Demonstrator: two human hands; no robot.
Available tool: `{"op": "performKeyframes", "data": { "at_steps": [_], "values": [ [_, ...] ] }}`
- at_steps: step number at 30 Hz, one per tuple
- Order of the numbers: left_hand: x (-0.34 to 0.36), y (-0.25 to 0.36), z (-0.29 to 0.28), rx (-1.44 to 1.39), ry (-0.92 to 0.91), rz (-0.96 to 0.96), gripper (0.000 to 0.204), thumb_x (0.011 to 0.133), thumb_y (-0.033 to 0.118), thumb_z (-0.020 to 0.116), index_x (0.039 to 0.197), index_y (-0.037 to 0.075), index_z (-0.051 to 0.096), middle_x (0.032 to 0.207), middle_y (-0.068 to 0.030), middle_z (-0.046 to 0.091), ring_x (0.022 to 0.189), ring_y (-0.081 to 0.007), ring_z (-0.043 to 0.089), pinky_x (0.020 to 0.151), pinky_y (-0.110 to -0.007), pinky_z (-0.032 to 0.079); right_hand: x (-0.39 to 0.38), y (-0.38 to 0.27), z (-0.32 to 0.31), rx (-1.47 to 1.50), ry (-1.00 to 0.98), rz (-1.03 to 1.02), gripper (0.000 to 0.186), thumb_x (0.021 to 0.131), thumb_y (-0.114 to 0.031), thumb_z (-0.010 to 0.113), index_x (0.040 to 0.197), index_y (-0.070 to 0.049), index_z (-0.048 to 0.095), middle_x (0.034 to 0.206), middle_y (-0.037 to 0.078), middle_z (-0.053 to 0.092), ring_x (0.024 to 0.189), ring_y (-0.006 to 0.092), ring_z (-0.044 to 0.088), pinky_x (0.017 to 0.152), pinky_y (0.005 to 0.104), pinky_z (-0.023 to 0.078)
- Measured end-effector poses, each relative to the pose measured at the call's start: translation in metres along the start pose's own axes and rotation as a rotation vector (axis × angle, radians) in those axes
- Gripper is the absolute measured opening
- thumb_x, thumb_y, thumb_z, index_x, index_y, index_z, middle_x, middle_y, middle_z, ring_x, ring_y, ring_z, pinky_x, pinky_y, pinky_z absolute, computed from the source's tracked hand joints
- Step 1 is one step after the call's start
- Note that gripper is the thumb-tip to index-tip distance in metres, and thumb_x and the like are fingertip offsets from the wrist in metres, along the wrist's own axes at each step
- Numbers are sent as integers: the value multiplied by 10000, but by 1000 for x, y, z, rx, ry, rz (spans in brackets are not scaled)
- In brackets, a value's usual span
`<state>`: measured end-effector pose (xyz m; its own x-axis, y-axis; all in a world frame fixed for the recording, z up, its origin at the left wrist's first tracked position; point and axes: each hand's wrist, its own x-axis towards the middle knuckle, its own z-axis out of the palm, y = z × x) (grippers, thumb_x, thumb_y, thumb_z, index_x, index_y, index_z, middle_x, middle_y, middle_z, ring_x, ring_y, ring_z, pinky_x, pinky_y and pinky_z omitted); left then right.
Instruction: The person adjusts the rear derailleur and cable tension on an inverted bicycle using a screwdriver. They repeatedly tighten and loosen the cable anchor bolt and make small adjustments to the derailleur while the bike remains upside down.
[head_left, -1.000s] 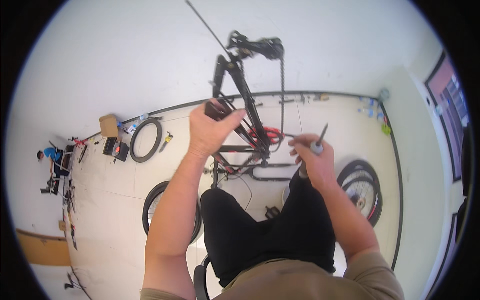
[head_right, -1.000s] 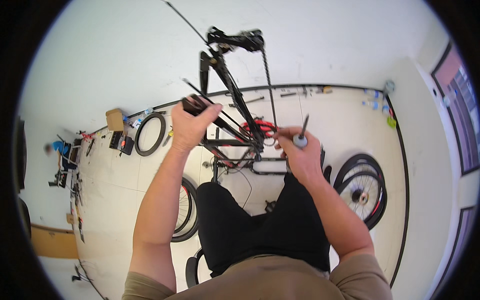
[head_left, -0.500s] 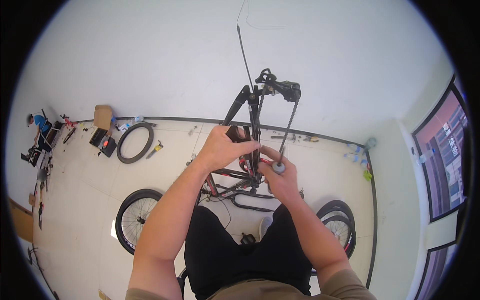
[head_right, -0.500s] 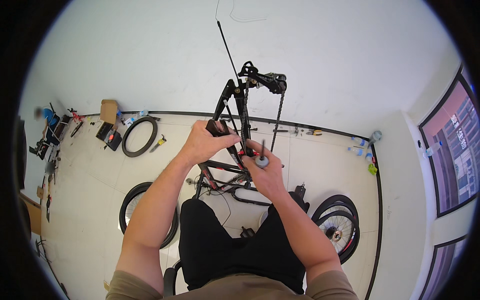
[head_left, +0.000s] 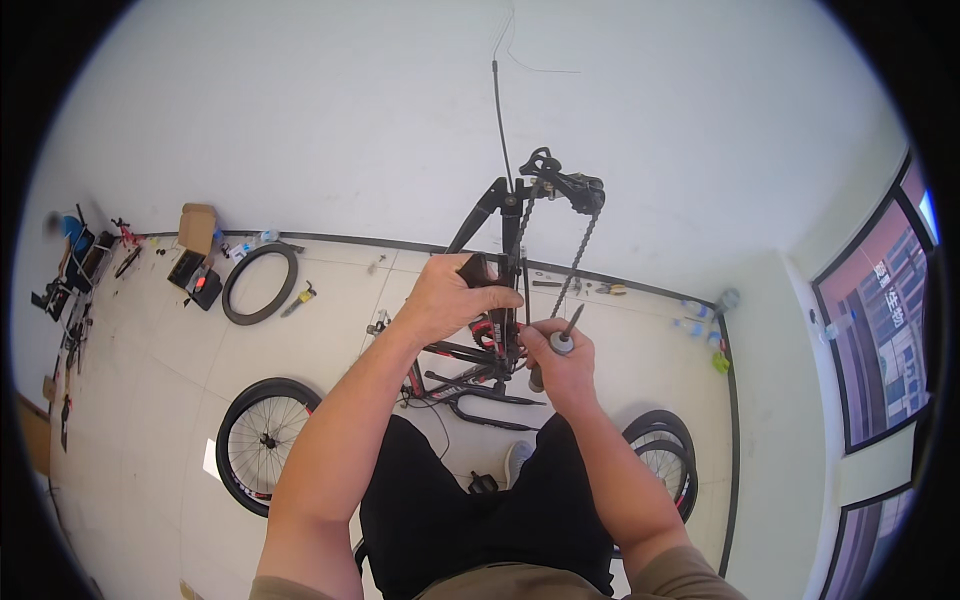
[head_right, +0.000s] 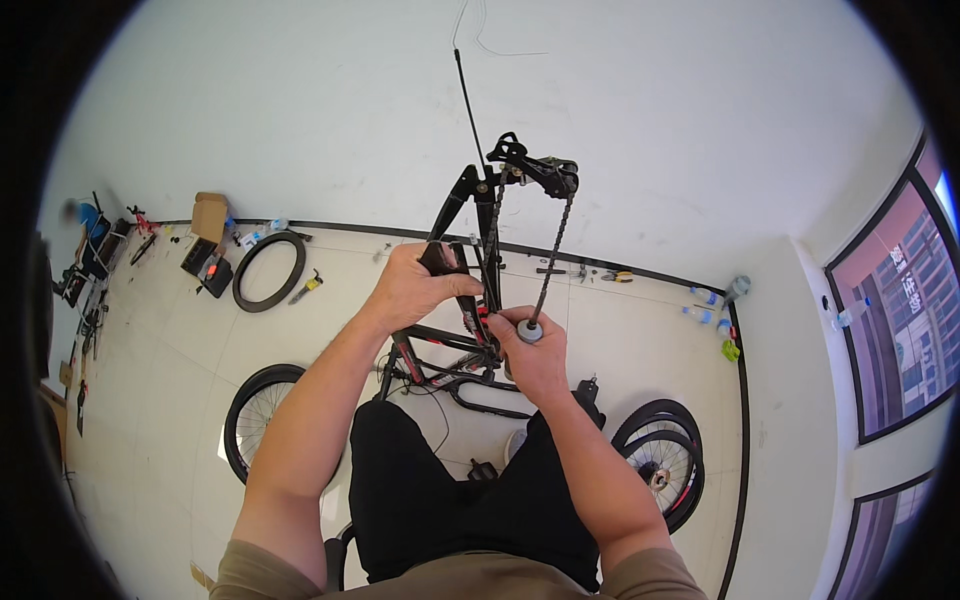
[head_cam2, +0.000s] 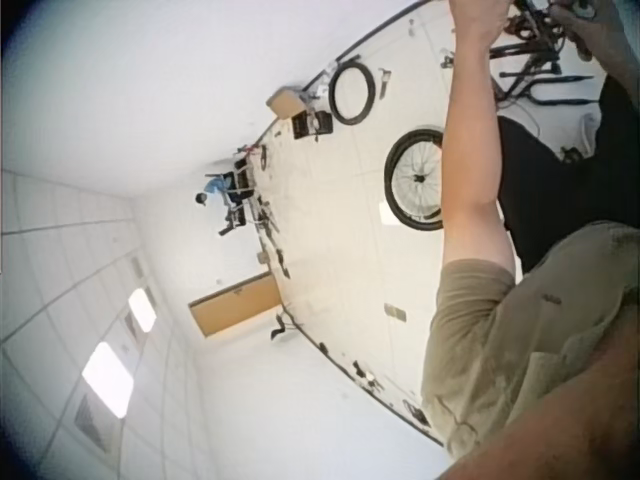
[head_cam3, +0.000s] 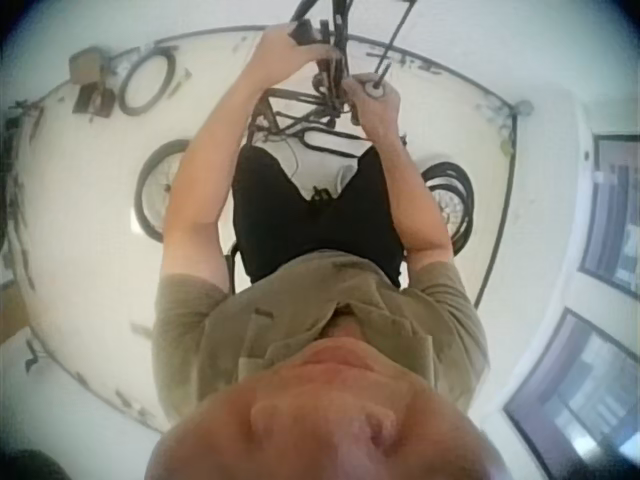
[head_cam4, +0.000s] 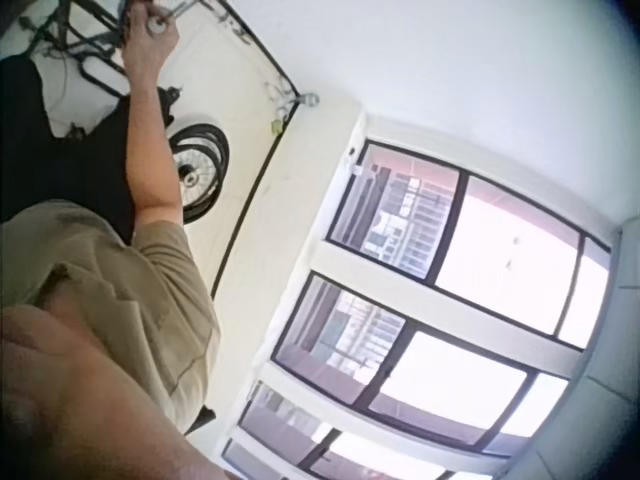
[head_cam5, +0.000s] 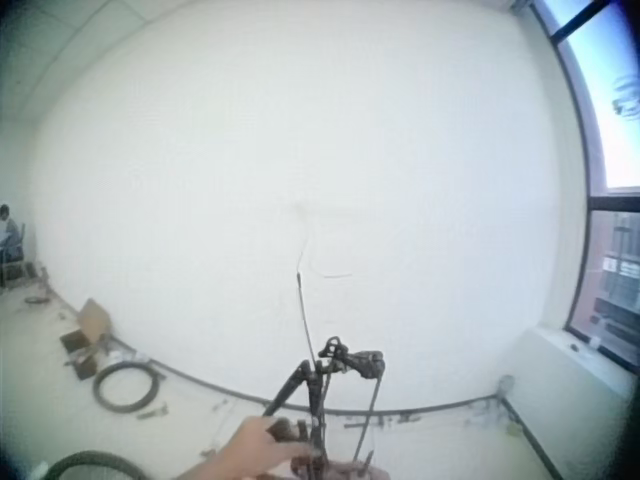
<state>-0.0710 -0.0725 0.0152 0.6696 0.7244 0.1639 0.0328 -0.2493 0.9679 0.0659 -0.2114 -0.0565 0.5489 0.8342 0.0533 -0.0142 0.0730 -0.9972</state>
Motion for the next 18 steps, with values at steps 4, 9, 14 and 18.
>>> {"op": "performKeyframes", "data": {
  "at_steps": [4, 9, 14, 18],
  "values": [
    [0, 1, -1, -6, 3, 6, 260, 722, 104, 870, 672, 43, 622, 624, 34, 569, 599, -60, 479, 543, -256, 386, -5, -3, -2, -8, 37, 24, 134, 902, -132, 701, 895, -2, 664, 728, 44, 640, 618, 95, 564, 568, 257, 448],
    [-3, 9, 7, 50, 78, 11, 268, 737, 133, 862, 669, 46, 618, 640, 30, 586, 602, -59, 490, 547, -251, 391, 8, -5, -8, 155, 130, 16, 155, 918, -137, 676, 896, 14, 647, 764, 72, 656, 609, 106, 561, 568, 263, 454],
    [1, -9, 6, 118, 74, 26, 284, 736, 254, 840, 823, 14, 715, 701, -17, 681, 626, -64, 551, 575, -246, 441, 36, -5, -9, 150, 135, 67, 150, 918, -150, 679, 892, -9, 634, 797, 91, 677, 602, 114, 572, 555, 267, 468],
    [-1, -8, 5, 126, 86, 66, 287, 738, 257, 842, 831, 15, 717, 705, -18, 688, 605, -65, 540, 566, -245, 436, 44, -7, -3, 118, 121, 84, 161, 909, -163, 697, 886, -18, 631, 790, 94, 674, 562, 115, 558, 539, 266, 469]
  ]
}}
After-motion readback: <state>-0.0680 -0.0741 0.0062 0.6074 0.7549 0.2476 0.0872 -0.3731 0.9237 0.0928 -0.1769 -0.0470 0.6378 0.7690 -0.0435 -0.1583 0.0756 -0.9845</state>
